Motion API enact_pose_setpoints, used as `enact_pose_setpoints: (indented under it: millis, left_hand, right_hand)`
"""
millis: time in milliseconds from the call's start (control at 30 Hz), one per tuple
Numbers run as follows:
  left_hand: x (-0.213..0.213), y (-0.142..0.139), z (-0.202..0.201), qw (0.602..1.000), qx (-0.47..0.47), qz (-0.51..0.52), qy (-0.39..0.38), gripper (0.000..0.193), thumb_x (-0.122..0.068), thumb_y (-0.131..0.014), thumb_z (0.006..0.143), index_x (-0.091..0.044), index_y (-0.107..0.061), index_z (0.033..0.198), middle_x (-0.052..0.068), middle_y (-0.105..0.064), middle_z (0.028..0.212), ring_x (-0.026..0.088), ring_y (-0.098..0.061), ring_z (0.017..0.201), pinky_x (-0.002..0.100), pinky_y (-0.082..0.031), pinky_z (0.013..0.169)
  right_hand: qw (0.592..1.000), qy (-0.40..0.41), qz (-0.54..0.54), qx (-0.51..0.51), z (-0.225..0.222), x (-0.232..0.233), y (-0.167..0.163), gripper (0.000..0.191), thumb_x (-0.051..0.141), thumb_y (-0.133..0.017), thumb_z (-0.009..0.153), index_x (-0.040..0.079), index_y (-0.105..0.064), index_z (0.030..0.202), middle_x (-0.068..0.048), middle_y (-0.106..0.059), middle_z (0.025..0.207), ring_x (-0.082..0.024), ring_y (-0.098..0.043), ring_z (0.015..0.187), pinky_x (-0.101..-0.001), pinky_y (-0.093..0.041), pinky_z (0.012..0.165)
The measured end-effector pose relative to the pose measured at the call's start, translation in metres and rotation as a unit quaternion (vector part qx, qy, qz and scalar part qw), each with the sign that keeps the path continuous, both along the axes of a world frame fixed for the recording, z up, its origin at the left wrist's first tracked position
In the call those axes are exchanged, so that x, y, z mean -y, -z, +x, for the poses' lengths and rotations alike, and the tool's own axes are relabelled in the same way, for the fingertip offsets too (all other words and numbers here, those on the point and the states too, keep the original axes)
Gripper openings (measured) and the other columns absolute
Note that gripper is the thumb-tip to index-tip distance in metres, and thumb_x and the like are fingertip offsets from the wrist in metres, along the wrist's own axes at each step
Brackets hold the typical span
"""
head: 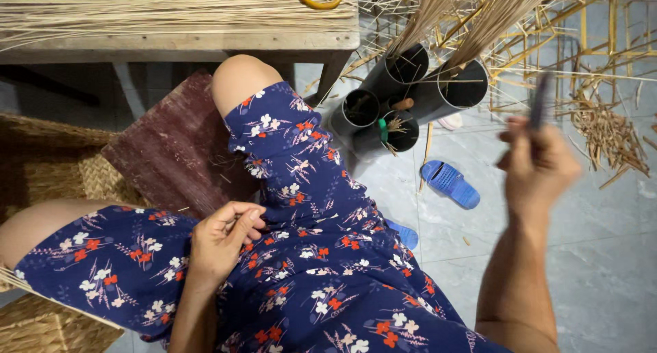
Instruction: The person sits on a low stool with a wooden board on their lap and peels thin bamboo strips with a small knife, drawing the blade along the length of each stick. They occasionally use scissors to trim the strips and set finished sticks aside.
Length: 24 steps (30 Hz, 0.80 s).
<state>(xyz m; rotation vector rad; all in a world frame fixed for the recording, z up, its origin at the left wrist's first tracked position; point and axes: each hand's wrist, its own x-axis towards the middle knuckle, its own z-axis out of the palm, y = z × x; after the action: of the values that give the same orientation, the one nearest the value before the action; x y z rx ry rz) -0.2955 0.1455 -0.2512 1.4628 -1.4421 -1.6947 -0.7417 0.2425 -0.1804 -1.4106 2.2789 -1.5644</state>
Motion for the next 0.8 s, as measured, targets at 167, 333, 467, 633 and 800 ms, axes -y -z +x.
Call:
enact_pose_setpoints:
  millis: [167, 333, 467, 633, 800]
  left_hand:
    - [-0.002, 0.003, 0.001, 1.0, -0.003, 0.003, -0.004, 0.021, -0.018, -0.064, 0.098, -0.004, -0.076, 0.108, 0.005, -0.076, 0.084, 0.009, -0.067, 0.069, 0.022, -0.055, 0.063]
    - [-0.001, 0.004, 0.003, 1.0, -0.005, -0.002, -0.009, 0.02, -0.018, -0.065, 0.098, -0.004, -0.076, 0.108, 0.005, -0.076, 0.083, 0.009, -0.067, 0.069, 0.023, -0.055, 0.063]
    - [-0.001, 0.001, 0.006, 1.0, 0.005, -0.002, -0.007, 0.021, -0.019, -0.065, 0.098, -0.004, -0.076, 0.108, 0.005, -0.076, 0.083, 0.009, -0.067, 0.069, 0.023, -0.055, 0.062]
    - [0.005, -0.003, 0.009, 1.0, 0.015, -0.001, -0.017, 0.021, -0.019, -0.065, 0.097, -0.004, -0.076, 0.108, 0.005, -0.076, 0.083, 0.009, -0.067, 0.069, 0.023, -0.055, 0.063]
    - [0.008, -0.004, 0.006, 1.0, 0.007, 0.0, -0.013, 0.021, -0.018, -0.065, 0.098, -0.004, -0.076, 0.107, 0.005, -0.076, 0.083, 0.009, -0.067, 0.069, 0.023, -0.054, 0.063]
  right_hand:
    - [0.998, 0.001, 0.035, -0.051, -0.001, 0.028, 0.086, 0.011, 0.0, -0.072, 0.107, 0.001, -0.07, 0.096, -0.007, -0.07, 0.083, -0.008, -0.059, 0.058, -0.0263, -0.045, 0.053]
    - [0.995, -0.02, 0.044, -0.082, 0.008, 0.046, 0.166, 0.013, 0.001, -0.072, 0.098, 0.005, -0.074, 0.111, -0.01, -0.072, 0.089, -0.017, -0.068, 0.068, -0.031, -0.054, 0.063]
    - [0.99, -0.02, 0.074, -0.115, 0.012, 0.056, 0.209, 0.014, 0.004, -0.073, 0.094, 0.006, -0.074, 0.108, -0.012, -0.071, 0.089, -0.025, -0.07, 0.075, -0.0349, -0.055, 0.069]
    - [0.989, -0.008, 0.072, -0.129, 0.01, 0.061, 0.219, 0.011, 0.007, -0.075, 0.095, 0.006, -0.074, 0.106, -0.013, -0.07, 0.09, -0.029, -0.068, 0.075, -0.0368, -0.054, 0.069]
    - [0.987, 0.01, 0.086, -0.136, 0.009, 0.063, 0.213, 0.011, 0.008, -0.075, 0.097, 0.005, -0.074, 0.107, -0.015, -0.072, 0.089, -0.028, -0.068, 0.07, -0.0361, -0.054, 0.066]
